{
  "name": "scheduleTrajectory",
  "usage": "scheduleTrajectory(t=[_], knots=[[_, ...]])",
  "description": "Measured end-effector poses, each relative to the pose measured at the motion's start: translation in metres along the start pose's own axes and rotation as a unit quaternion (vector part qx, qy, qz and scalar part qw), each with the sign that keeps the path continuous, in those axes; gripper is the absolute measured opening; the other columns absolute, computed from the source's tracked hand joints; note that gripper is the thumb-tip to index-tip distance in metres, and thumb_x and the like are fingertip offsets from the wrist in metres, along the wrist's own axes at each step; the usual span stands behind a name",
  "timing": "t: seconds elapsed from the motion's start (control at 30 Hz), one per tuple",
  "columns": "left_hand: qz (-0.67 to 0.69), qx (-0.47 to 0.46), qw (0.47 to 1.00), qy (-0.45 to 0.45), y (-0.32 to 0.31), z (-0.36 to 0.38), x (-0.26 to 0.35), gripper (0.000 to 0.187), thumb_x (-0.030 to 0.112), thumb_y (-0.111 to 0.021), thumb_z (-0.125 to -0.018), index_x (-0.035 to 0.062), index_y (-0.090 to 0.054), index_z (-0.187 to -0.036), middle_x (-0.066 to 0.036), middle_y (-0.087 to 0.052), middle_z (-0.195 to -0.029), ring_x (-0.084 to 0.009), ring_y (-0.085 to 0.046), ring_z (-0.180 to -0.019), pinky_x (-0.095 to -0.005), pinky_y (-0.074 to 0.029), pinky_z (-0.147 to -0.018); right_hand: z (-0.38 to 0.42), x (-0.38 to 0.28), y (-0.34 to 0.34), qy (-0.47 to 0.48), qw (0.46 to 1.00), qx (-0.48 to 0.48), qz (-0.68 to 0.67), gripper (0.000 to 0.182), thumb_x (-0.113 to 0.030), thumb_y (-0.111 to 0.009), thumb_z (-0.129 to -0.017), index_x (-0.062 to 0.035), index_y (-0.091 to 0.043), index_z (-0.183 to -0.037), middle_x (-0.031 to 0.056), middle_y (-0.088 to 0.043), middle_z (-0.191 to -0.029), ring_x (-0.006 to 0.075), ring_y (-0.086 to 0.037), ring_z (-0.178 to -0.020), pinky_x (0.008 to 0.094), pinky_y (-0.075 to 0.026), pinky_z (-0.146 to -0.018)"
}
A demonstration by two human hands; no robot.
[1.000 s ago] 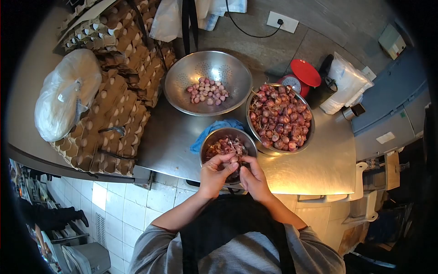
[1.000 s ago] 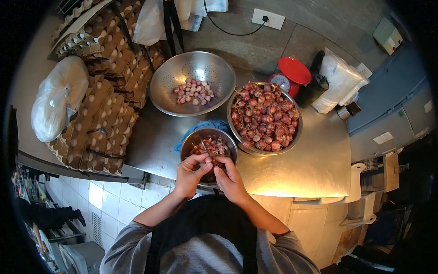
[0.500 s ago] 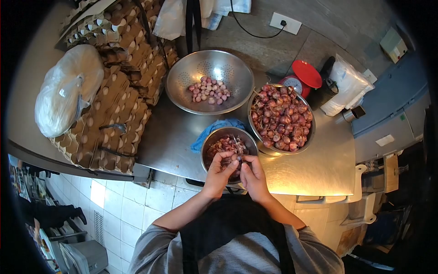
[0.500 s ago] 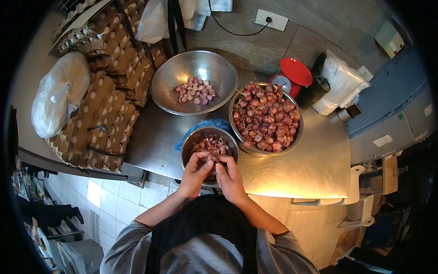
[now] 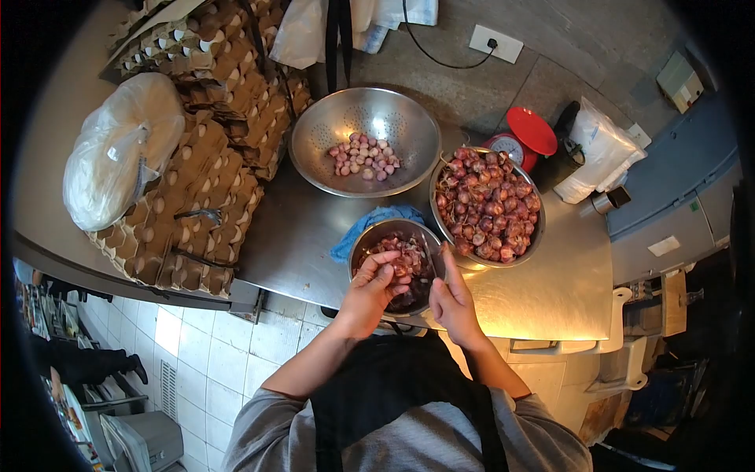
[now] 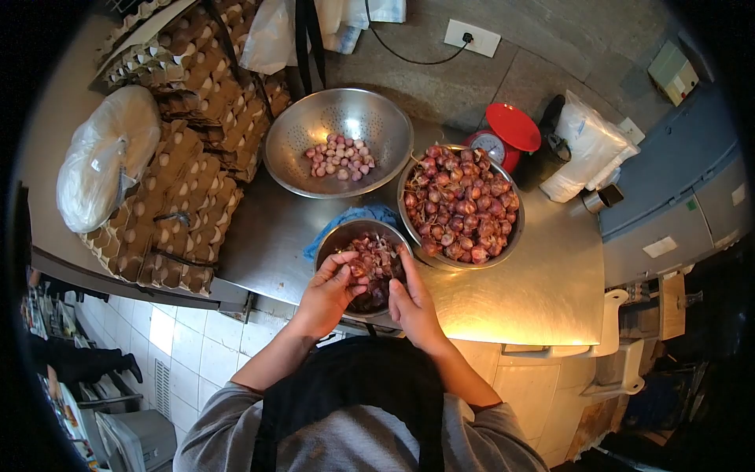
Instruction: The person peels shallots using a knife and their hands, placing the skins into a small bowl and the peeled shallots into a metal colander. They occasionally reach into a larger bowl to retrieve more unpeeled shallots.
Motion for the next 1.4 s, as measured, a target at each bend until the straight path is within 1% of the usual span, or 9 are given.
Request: scheduleTrajectory(t=[0.2,0.37,0.5,0.7,0.8,0.93,1.1,1.2,1.4], knots=[[-0.01,0.002,1.0,-0.016,0.005,-0.003,0.002,0.023,0.011,-0.053,-0.086,0.0098,-0.051,-0.109,-0.002,-0.054,-0.1,-0.0114,-0.054,-0.087,-0.0263,-0.044,-0.078,0.02,0.014,-0.008,-0.014,0.997,-0.065,0.048,0.042,-0.019,-0.041,-0.093,-0.0057,-0.034,-0.132,-0.0029,-0.037,-0.06,0.0045,-0.035,-0.049,0.0169,-0.032,-0.046],[0.008,0.027,0.999,-0.028,0.004,-0.002,0.003,0.022,0.007,-0.056,-0.084,0.0075,-0.055,-0.107,0.0,-0.057,-0.093,-0.0109,-0.055,-0.086,-0.0276,-0.047,-0.077,0.025,0.022,-0.004,0.003,0.98,-0.044,0.196,0.045,-0.019,-0.045,-0.091,-0.005,-0.033,-0.132,0.011,-0.058,-0.088,0.0177,-0.057,-0.073,0.0241,-0.043,-0.065],[0.026,0.039,0.997,-0.054,0.005,-0.001,0.003,0.022,0.005,-0.057,-0.083,0.0071,-0.056,-0.105,-0.001,-0.058,-0.093,-0.0121,-0.056,-0.086,-0.0282,-0.048,-0.076,0.024,-0.001,-0.011,0.037,0.974,-0.038,0.219,0.044,-0.017,-0.046,-0.089,-0.0059,-0.035,-0.131,0.0184,-0.05,-0.12,0.0249,-0.053,-0.107,0.0278,-0.039,-0.086],[0.038,0.029,0.995,-0.083,0.01,-0.001,-0.004,0.019,0.001,-0.059,-0.081,0.0058,-0.058,-0.099,-0.003,-0.058,-0.096,-0.0123,-0.056,-0.086,-0.0284,-0.048,-0.076,0.015,-0.007,-0.018,0.135,0.96,-0.048,0.241,0.045,-0.015,-0.047,-0.089,-0.0066,-0.034,-0.132,0.016,-0.048,-0.123,0.0231,-0.049,-0.112,0.0285,-0.036,-0.091],[0.014,0.031,0.994,-0.1,0.012,0.0,-0.006,0.018,-0.001,-0.059,-0.08,0.0044,-0.057,-0.097,-0.004,-0.059,-0.096,-0.0117,-0.056,-0.086,-0.0273,-0.047,-0.077,0.013,-0.008,-0.022,0.154,0.965,-0.035,0.211,0.043,-0.014,-0.047,-0.089,-0.0057,-0.036,-0.13,0.014,-0.051,-0.118,0.0233,-0.048,-0.111,0.0291,-0.034,-0.094],[-0.063,0.025,0.989,-0.129,0.005,0.006,-0.007,0.021,-0.003,-0.059,-0.079,0.003,-0.057,-0.098,-0.004,-0.059,-0.094,-0.0107,-0.055,-0.085,-0.0254,-0.046,-0.079,0.009,0.014,-0.015,0.053,0.994,-0.018,0.091,0.032,-0.015,-0.046,-0.09,-0.0069,-0.039,-0.12,0.0075,-0.054,-0.086,0.015,-0.053,-0.076,0.0235,-0.041,-0.069],[-0.079,0.007,0.99,-0.12,0.001,0.004,-0.009,0.024,0.001,-0.056,-0.083,0.0024,-0.054,-0.107,-0.005,-0.057,-0.098,-0.0105,-0.054,-0.09,-0.025,-0.045,-0.081,0.004,0.01,-0.023,-0.027,0.993,-0.02,-0.112,0.02,-0.018,-0.044,-0.092,-0.0108,-0.038,-0.109,-0.0027,-0.036,-0.057,0.0029,-0.03,-0.044,0.0161,-0.022,-0.039],[-0.05,0.002,0.995,-0.08,-0.005,0.001,-0.011,0.027,0.005,-0.052,-0.086,0.0021,-0.051,-0.113,-0.005,-0.055,-0.102,-0.0103,-0.053,-0.092,-0.0251,-0.045,-0.081,0.004,0.009,-0.02,-0.075,0.977,-0.048,-0.194,0.019,-0.019,-0.042,-0.092,-0.0115,-0.038,-0.109,-0.0029,-0.035,-0.056,0.0042,-0.031,-0.043,0.0172,-0.024,-0.038],[-0.124,0.011,0.99,-0.069,-0.004,0.0,-0.01,0.028,0.005,-0.05,-0.087,0.0014,-0.049,-0.115,-0.005,-0.056,-0.106,-0.0094,-0.053,-0.091,-0.0247,-0.045,-0.08,0.003,0.013,-0.016,-0.022,0.995,-0.018,-0.094,0.021,-0.022,-0.041,-0.093,-0.0108,-0.037,-0.11,-0.0029,-0.034,-0.056,0.0041,-0.03,-0.043,0.0172,-0.024,-0.038]])
Point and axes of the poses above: each hand's wrist, its own z-axis away from the middle knuckle, its own y-axis out of the back of the hand, x = y × z, the point moved 7 cm from there along -z, towards the middle knuckle
